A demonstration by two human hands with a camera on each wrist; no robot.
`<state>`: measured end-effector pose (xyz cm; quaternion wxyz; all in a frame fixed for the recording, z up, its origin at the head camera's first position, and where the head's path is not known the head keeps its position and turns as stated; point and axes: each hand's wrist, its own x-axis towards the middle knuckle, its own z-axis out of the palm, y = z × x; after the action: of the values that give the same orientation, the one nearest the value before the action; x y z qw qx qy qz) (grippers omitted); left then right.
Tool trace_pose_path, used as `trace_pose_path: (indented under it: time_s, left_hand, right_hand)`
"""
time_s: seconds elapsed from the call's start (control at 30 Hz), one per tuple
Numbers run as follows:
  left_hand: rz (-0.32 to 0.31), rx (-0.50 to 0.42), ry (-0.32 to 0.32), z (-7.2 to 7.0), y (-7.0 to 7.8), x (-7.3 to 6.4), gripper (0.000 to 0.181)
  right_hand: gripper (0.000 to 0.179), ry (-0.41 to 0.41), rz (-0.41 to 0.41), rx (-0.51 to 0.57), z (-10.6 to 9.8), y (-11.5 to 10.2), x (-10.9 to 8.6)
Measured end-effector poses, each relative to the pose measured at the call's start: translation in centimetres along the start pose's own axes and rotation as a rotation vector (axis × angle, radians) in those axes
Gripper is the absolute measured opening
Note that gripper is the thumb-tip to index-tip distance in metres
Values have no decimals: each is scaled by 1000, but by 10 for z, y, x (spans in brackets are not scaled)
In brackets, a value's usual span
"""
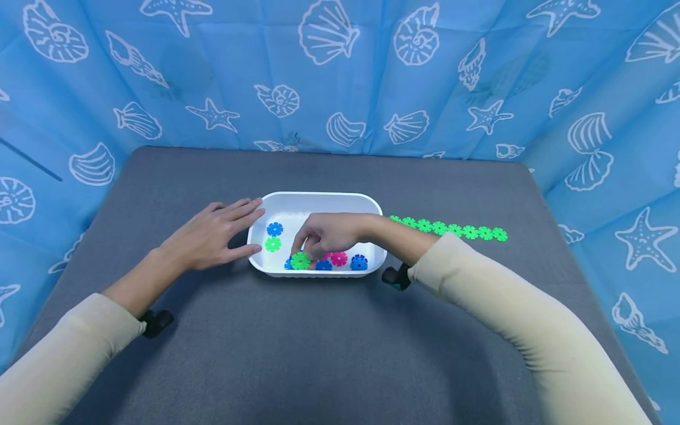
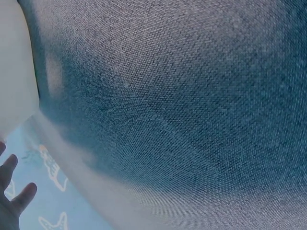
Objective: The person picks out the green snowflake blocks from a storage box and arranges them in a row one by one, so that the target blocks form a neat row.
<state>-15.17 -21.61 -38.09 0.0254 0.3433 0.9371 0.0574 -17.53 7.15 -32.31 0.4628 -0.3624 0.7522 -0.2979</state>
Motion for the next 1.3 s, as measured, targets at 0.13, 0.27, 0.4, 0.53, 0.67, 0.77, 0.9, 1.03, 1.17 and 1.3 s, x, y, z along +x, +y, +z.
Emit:
trace_pose_path:
  time_s: [0.13,0.27,0.4,0.53,0.67,0.77,0.9,1.03,1.17,1.3]
  left_hand:
    - [-2,1,-7,-1,1,0,81]
    - [-4,8,-10,-2,1,1,81]
    - [-4,18,-16,-3,0,2,82]
    - [6,24,-15,-4,-1,2,81]
    - [8,31,-17,-4,-2,3,81]
    - [6,31,-24,-4,-2,3,82]
    - [5,32,-29,-3,-3,3,82]
    - [4,29,-28,-3,-2,2,82]
    - [2,29,-23,-2,-1,2,82]
    - [-1,39,-18,-2,0,3,82]
  right_hand:
    - [36,23,-7,-10,0,5,-11]
    - [34,56,-22,-39,-2,10,-25]
    - [33,87,-7,-55,-8,15,-41]
    - [33,124,9,-21,-16,21,-61]
    - [31,196,24,-13,-27,25,-84]
    - [29,261,57,-14,-34,29,-101]
    - [27,344,108,-16,-43,39,-124]
    - [26,414,141,-20,-46,50,-149]
    - [26,472,148,-1,-45,66,-174]
    - [27,540,179,26,-40,88,-197]
